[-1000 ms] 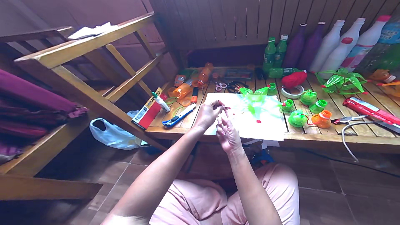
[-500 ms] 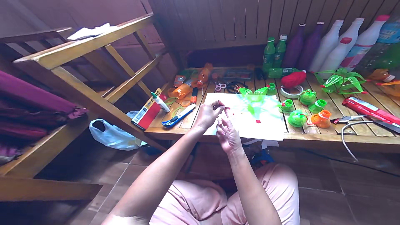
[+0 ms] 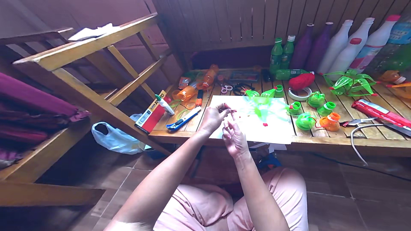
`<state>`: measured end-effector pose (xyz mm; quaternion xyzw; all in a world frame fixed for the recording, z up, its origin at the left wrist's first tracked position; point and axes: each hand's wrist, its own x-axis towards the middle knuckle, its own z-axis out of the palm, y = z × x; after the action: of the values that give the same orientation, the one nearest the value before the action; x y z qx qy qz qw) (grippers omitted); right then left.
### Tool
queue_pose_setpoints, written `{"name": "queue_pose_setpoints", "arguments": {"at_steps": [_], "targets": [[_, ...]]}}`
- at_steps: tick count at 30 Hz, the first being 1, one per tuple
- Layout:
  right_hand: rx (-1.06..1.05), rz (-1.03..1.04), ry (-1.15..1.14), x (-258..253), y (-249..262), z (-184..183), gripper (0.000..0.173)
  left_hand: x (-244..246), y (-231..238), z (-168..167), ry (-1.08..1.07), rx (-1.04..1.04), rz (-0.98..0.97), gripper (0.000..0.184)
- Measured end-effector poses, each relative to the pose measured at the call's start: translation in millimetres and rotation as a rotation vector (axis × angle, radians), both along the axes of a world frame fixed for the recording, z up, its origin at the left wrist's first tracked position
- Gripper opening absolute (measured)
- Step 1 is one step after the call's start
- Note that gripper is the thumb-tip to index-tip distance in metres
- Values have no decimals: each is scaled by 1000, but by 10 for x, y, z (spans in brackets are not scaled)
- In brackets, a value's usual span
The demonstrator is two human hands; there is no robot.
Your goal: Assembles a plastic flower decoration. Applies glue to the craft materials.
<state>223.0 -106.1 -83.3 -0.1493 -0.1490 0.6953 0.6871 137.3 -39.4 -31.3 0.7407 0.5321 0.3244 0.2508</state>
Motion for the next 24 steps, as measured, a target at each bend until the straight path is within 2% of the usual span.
{"name": "queue_pose_setpoints", "arguments": {"at_steps": [24], "targets": [[5, 14, 1, -40, 61, 40, 37, -30, 80, 19, 3, 2, 6, 12]]}}
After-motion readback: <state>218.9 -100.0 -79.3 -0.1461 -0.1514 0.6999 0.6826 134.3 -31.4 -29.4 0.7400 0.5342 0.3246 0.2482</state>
